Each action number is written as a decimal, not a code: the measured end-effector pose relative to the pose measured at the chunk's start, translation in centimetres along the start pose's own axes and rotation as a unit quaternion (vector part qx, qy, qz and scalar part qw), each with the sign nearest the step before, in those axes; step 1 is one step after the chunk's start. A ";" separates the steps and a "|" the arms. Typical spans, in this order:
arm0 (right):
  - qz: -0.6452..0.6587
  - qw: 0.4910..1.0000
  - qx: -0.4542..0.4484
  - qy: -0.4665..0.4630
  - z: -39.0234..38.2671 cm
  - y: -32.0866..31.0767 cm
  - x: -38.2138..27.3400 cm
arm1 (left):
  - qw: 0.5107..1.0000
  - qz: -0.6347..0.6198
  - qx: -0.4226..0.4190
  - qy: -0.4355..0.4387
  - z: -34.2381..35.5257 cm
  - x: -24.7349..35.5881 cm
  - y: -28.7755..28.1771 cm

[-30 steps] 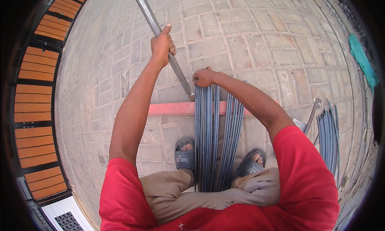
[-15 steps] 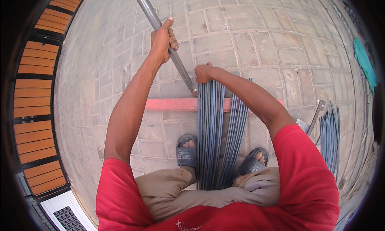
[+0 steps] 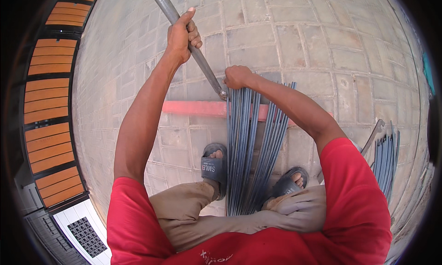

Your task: The person bends metal rods by hand using a metal pipe as a lever against a fixed support on the ground.

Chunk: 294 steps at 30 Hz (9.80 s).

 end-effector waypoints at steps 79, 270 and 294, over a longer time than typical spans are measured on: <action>0.001 0.956 0.219 0.196 -23.0 -7.0 7.6 | 0.998 -0.027 -0.047 -0.016 1.4 -0.6 -0.6; 0.213 0.933 0.163 0.239 -38.1 -4.4 4.9 | 0.996 -0.023 0.058 0.068 -0.2 -0.5 0.4; 0.306 0.627 0.648 0.306 -56.4 -10.7 4.5 | 0.980 -0.065 -0.055 0.179 -0.2 7.0 -1.5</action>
Point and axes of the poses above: each hand's wrist, its own z-axis towards the middle knuckle, its own y-axis out of the palm, x = y × z, the point moved 7 cm from there along z, towards the middle knuckle, and after that the axes turned 2 degrees about -y, right-handed, at the moved point
